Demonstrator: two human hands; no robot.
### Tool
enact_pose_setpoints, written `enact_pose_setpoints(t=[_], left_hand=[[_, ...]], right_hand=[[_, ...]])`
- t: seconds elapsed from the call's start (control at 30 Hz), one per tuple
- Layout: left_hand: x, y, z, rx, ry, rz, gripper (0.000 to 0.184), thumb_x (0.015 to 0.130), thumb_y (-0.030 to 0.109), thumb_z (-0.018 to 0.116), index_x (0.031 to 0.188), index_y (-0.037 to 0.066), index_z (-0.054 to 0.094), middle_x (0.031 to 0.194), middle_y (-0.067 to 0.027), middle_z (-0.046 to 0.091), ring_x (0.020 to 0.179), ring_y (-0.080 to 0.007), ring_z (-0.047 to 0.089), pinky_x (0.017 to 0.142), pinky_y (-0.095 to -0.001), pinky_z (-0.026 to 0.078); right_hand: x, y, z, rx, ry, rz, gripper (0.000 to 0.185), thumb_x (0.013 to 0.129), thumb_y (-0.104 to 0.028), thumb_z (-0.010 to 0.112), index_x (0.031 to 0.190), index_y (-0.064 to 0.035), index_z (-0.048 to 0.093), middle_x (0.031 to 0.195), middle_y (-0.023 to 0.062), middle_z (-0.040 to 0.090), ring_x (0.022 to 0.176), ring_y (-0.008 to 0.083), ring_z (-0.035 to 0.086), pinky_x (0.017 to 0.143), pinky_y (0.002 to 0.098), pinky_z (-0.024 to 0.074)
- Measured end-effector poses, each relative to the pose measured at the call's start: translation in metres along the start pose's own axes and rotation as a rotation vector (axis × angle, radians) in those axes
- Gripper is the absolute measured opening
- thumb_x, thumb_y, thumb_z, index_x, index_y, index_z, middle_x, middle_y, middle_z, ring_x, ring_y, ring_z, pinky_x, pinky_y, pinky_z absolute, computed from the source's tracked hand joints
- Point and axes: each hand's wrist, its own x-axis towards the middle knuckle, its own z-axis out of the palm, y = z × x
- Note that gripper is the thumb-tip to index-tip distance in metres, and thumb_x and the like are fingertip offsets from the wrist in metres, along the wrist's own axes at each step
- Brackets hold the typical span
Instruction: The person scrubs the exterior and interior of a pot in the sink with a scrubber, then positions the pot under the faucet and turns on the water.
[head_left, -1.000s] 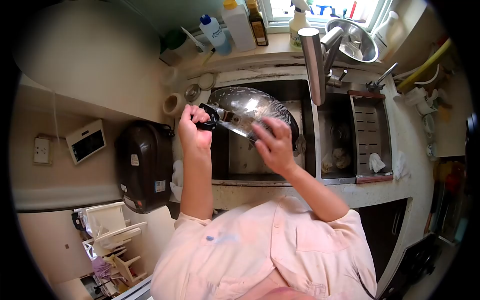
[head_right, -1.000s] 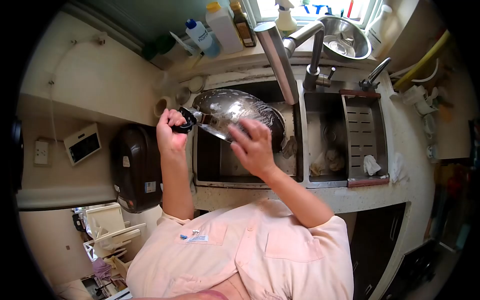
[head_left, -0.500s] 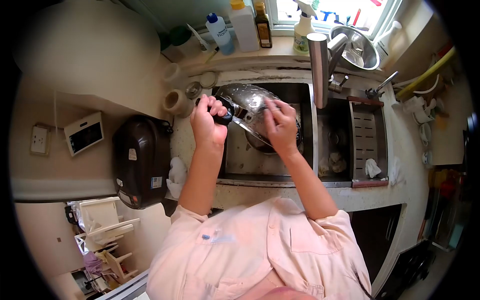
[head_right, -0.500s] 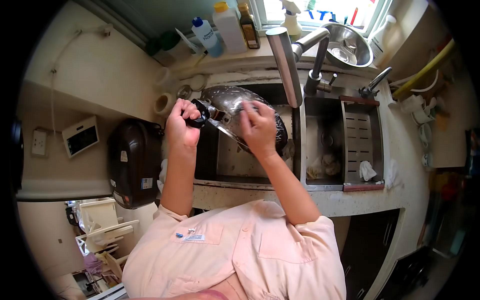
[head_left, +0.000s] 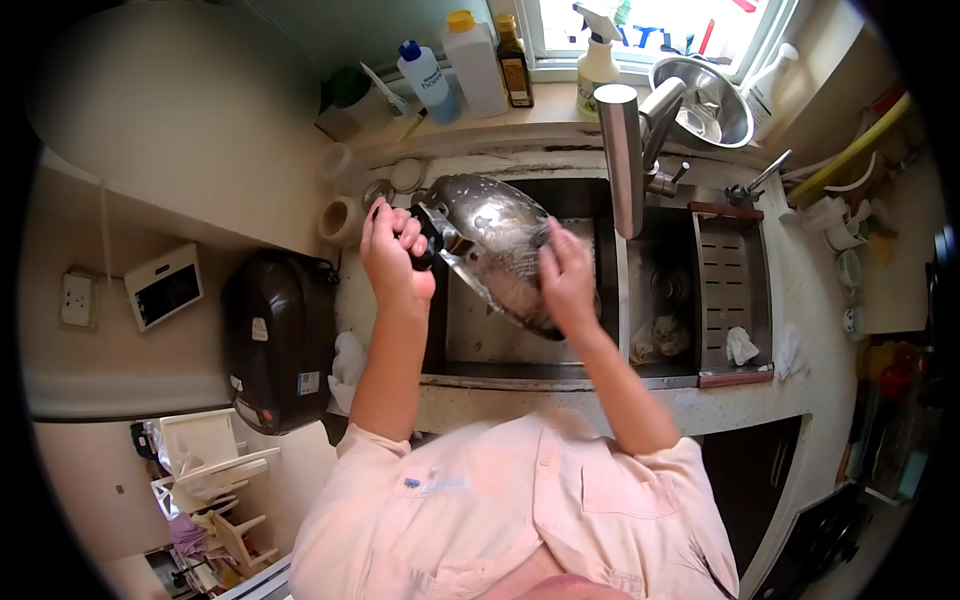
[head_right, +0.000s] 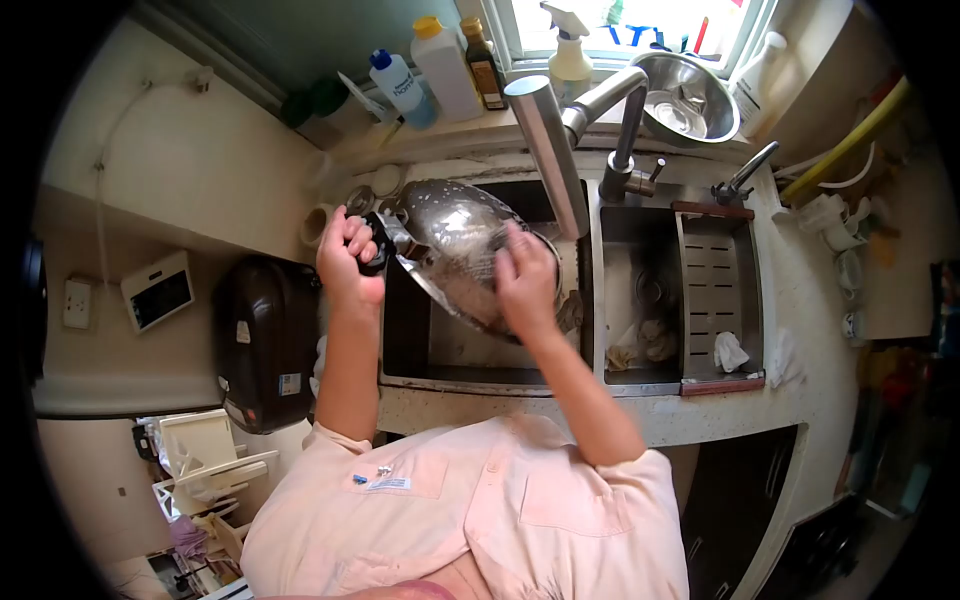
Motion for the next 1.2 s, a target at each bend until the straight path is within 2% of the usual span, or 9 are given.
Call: enact_pose_setpoints(t=[0.07, 0.23, 0.37, 0.5, 0.63, 0.73, 0.9, 1.03, 1.2], left_hand=[[-0.006, 0.004, 0.002, 0.105, -0.006, -0.019, 0.027, 0.092, 0.014, 0.043, 0.116, 0.001, 0.044, 0.066, 0.0011, 0.037, 0.049, -0.0052, 0.031, 0.040, -0.0205, 0.026], [-0.023, 0.010, 0.011, 0.196, -0.087, -0.074, 0.026, 0.092, 0.013, 0.043, 0.117, 0.004, 0.044, 0.065, 0.0018, 0.036, 0.045, -0.0037, 0.028, 0.037, -0.0193, 0.024], [-0.016, 0.008, 0.010, 0.204, -0.154, -0.084, 0.027, 0.092, 0.012, 0.042, 0.118, 0.003, 0.044, 0.064, 0.0022, 0.035, 0.043, -0.0024, 0.027, 0.035, -0.0180, 0.022], [-0.020, 0.009, 0.014, 0.210, -0.151, -0.099, 0.028, 0.092, 0.011, 0.041, 0.119, 0.003, 0.043, 0.064, 0.0023, 0.034, 0.043, -0.0025, 0.027, 0.035, -0.0181, 0.022], [-0.020, 0.008, 0.012, 0.200, -0.180, -0.099, 0.029, 0.092, 0.010, 0.040, 0.120, 0.003, 0.041, 0.063, 0.0021, 0.034, 0.043, -0.0027, 0.027, 0.034, -0.0179, 0.023], [-0.022, 0.010, 0.009, 0.176, -0.190, -0.121, 0.029, 0.092, 0.010, 0.040, 0.120, 0.003, 0.040, 0.063, 0.0020, 0.034, 0.042, -0.0029, 0.027, 0.034, -0.0178, 0.024], [-0.031, 0.008, 0.013, 0.220, -0.135, -0.063, 0.029, 0.093, 0.012, 0.040, 0.119, 0.000, 0.044, 0.062, 0.0035, 0.032, 0.042, -0.0014, 0.025, 0.033, -0.0161, 0.022], [-0.030, 0.011, 0.012, 0.228, -0.125, -0.077, 0.029, 0.092, 0.013, 0.041, 0.118, 0.000, 0.044, 0.062, 0.0036, 0.032, 0.042, -0.0016, 0.026, 0.034, -0.0161, 0.022], [-0.025, 0.010, 0.009, 0.211, -0.141, -0.087, 0.030, 0.092, 0.011, 0.040, 0.121, 0.003, 0.040, 0.062, 0.0023, 0.033, 0.042, -0.0028, 0.027, 0.034, -0.0178, 0.024]], right_hand=[[-0.005, -0.029, -0.001, -0.089, -0.065, -0.231, 0.036, 0.086, -0.018, 0.053, 0.120, -0.0062, 0.054, 0.117, 0.0177, 0.052, 0.108, 0.0321, 0.048, 0.096, 0.0374, 0.0359], [0.042, 0.047, 0.018, 0.151, -0.116, 0.309, 0.043, 0.090, -0.025, 0.044, 0.125, -0.0014, 0.047, 0.121, 0.0199, 0.050, 0.111, 0.0318, 0.047, 0.096, 0.0379, 0.0353], [0.010, -0.019, 0.008, -0.017, -0.092, -0.113, 0.044, 0.086, -0.017, 0.050, 0.127, -0.0019, 0.046, 0.124, 0.0196, 0.049, 0.118, 0.0303, 0.043, 0.103, 0.0398, 0.0285], [0.047, 0.029, 0.012, 0.272, -0.111, 0.229, 0.042, 0.089, -0.020, 0.044, 0.126, -0.0004, 0.046, 0.125, 0.0193, 0.049, 0.121, 0.0315, 0.042, 0.103, 0.0422, 0.0271], [0.033, -0.020, 0.013, -0.030, -0.181, -0.165, 0.043, 0.090, -0.023, 0.044, 0.127, -0.0018, 0.046, 0.129, 0.0163, 0.047, 0.125, 0.0304, 0.037, 0.105, 0.0395, 0.0240], [0.069, 0.023, 0.025, 0.487, -0.282, 0.093, 0.037, 0.090, -0.017, 0.041, 0.122, 0.0002, 0.050, 0.125, 0.0176, 0.050, 0.120, 0.0320, 0.042, 0.103, 0.0374, 0.0300], [0.045, -0.031, 0.023, 0.092, -0.229, -0.299, 0.035, 0.086, -0.020, 0.051, 0.118, -0.0039, 0.056, 0.122, 0.0187, 0.051, 0.119, 0.0305, 0.043, 0.102, 0.0391, 0.0310], [0.072, 0.001, 0.032, -0.019, -0.085, 0.022, 0.029, 0.084, -0.017, 0.054, 0.111, -0.0055, 0.061, 0.116, 0.0163, 0.049, 0.110, 0.0313, 0.038, 0.097, 0.0393, 0.0317], [0.057, -0.018, 0.027, 0.094, -0.115, -0.229, 0.023, 0.076, -0.015, 0.064, 0.098, -0.0068, 0.067, 0.099, 0.0101, 0.055, 0.098, 0.0274, 0.043, 0.086, 0.0362, 0.0366]])
